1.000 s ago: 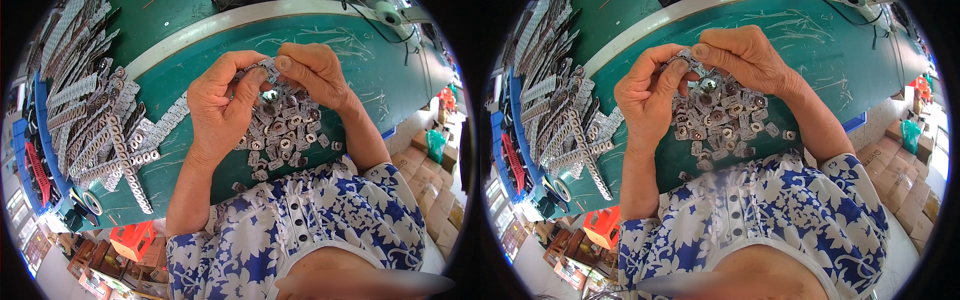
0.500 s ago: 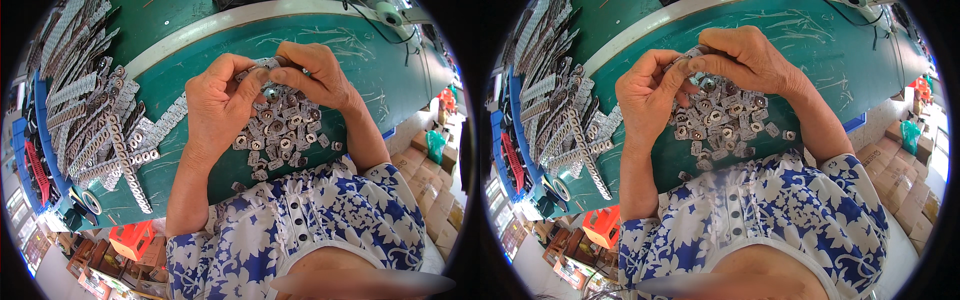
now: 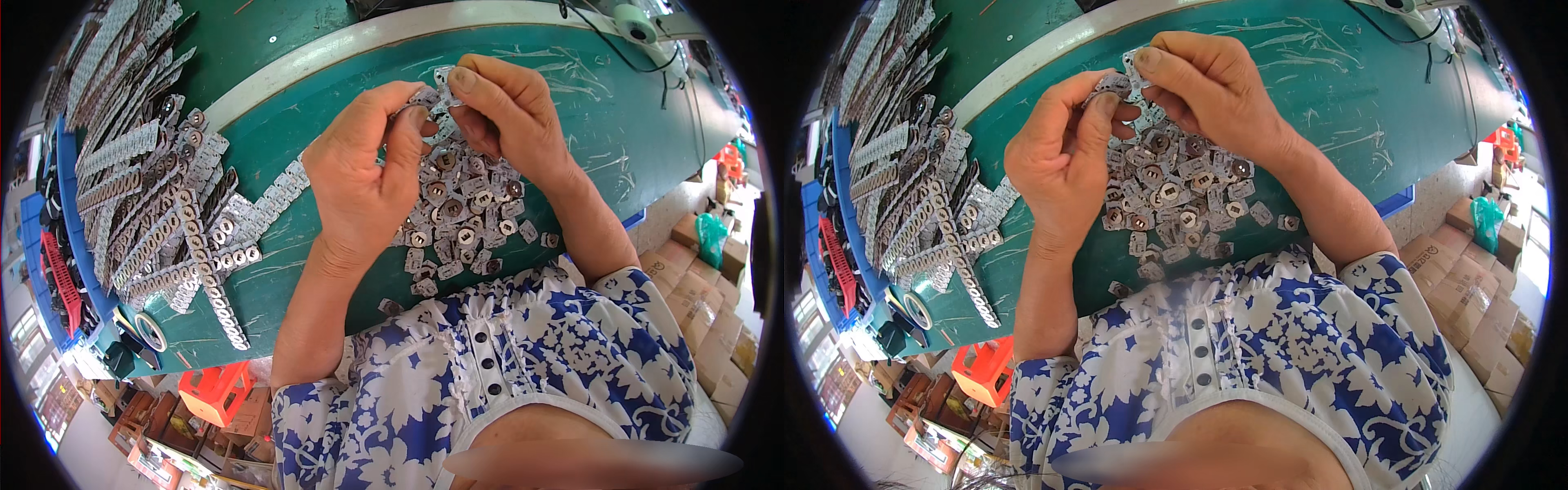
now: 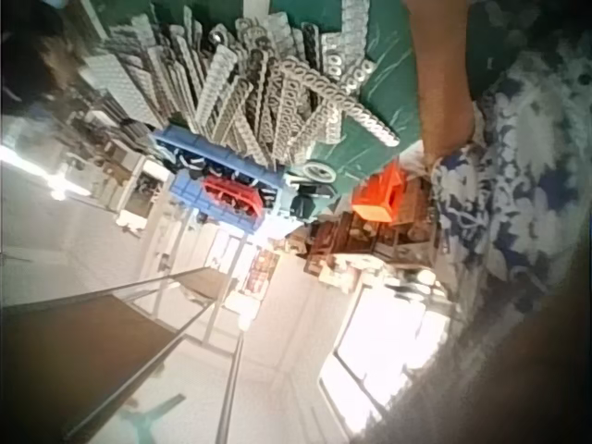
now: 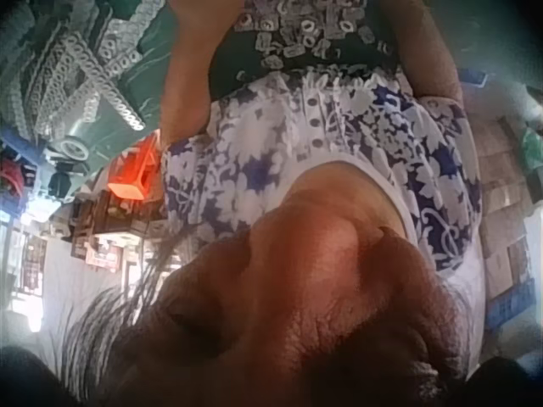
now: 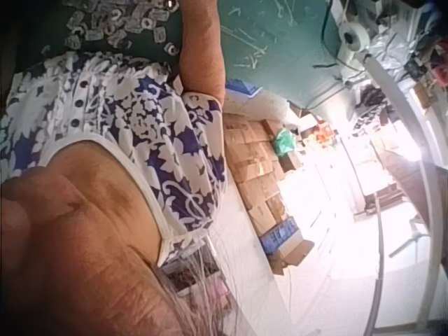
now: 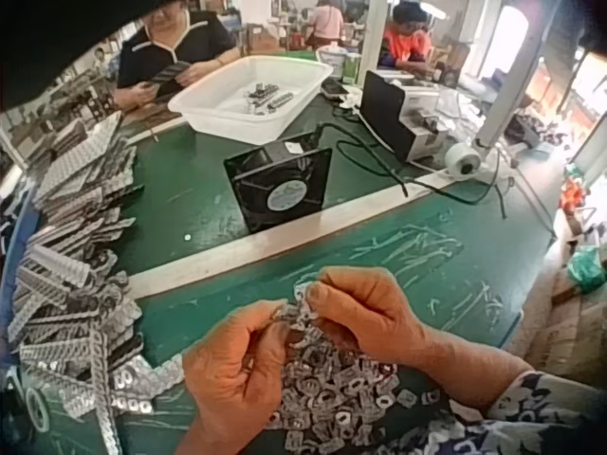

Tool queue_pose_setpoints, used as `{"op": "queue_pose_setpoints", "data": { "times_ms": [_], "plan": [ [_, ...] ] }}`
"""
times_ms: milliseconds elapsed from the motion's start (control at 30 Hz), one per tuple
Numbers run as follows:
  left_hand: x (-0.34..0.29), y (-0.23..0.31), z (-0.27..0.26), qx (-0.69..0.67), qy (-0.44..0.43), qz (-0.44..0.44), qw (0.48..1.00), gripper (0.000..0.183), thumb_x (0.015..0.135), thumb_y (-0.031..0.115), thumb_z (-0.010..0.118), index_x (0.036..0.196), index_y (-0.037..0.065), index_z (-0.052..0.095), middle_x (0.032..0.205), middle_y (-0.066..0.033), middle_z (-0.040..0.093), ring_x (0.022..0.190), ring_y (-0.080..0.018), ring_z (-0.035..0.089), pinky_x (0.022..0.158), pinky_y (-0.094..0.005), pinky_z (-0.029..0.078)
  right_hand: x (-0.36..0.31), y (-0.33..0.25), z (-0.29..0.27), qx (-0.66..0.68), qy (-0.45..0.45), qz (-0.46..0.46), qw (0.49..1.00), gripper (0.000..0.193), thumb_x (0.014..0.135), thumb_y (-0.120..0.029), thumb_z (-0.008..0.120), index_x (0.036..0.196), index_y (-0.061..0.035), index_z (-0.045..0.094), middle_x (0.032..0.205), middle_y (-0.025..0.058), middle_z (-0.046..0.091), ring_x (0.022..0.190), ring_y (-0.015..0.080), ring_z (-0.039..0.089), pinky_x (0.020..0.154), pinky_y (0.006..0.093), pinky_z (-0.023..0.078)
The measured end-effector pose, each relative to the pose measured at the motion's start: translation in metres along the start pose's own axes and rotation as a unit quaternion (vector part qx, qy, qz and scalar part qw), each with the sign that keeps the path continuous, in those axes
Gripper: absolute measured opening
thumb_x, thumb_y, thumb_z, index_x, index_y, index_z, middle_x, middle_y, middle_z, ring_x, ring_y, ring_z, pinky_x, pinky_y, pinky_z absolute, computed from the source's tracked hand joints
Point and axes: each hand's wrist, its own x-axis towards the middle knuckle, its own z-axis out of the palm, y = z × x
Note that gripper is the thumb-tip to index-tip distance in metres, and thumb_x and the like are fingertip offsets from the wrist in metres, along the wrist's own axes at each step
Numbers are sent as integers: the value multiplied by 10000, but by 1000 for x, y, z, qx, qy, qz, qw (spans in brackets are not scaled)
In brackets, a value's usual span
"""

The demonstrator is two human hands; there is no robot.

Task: The person assembles small metal and electronic components onto PCB strips by hand, taking them from material bins and placing them on a workbench.

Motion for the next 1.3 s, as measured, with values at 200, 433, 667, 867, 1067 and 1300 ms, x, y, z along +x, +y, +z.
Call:
{"op": "queue_pose_setpoints", "data": {
  "times_ms": [200, 433, 667, 867, 1067, 1300],
  "plan": [
    [-2, -7, 5, 213, 62, 174, 959, 181, 877, -61, 668, 1044, 10, 681, 844, -119, 699, 668, -229, 691, 581, -300, 540, 1, 5, -1, -29, -14, -11, 999, 331, 1057, -256, 565, 794, -56, 589, 592, -56, 477, 494, 3, 404, 431, 199, 304],
    [0, 3, -3, 178, 13, 136, 975, 138, 898, -25, 681, 1034, -2, 679, 839, -105, 703, 678, -187, 691, 598, -278, 538, 0, 2, 3, 1, 8, -3, 1000, 339, 1045, -242, 589, 769, -46, 599, 585, -53, 478, 489, -1, 400, 433, 192, 306],
    [6, 1, -12, 87, 40, 88, 991, 110, 966, 16, 656, 1061, -31, 688, 891, -68, 732, 769, -121, 718, 677, -239, 562, 5, 5, -11, -159, -40, -52, 985, 339, 1035, -254, 623, 792, -18, 615, 635, -37, 485, 559, 29, 423, 475, 232, 340],
    [2, 7, -14, -29, -50, -52, 997, 151, 972, 34, 666, 1103, -35, 695, 892, -66, 733, 765, -123, 712, 635, -226, 545, 1, -6, -18, -223, -24, -92, 970, 358, 1034, -268, 631, 792, -8, 583, 639, -19, 424, 604, 62, 374, 519, 271, 350],
    [2, 13, -18, -102, -119, -121, 980, 160, 977, 48, 667, 1104, -46, 690, 875, -84, 732, 731, -131, 716, 593, -228, 550, 0, -3, -11, -197, -67, -80, 975, 355, 1044, -273, 613, 800, -16, 591, 618, -12, 439, 566, 65, 404, 498, 273, 361],
    [5, 10, -14, -113, -104, -189, 970, 144, 968, 64, 687, 1061, -45, 689, 855, -102, 732, 660, -138, 716, 514, -226, 547, 7, 5, -18, -273, -109, -144, 945, 338, 1045, -281, 610, 840, -13, 585, 613, 7, 452, 571, 78, 407, 506, 280, 370]
  ]
}}
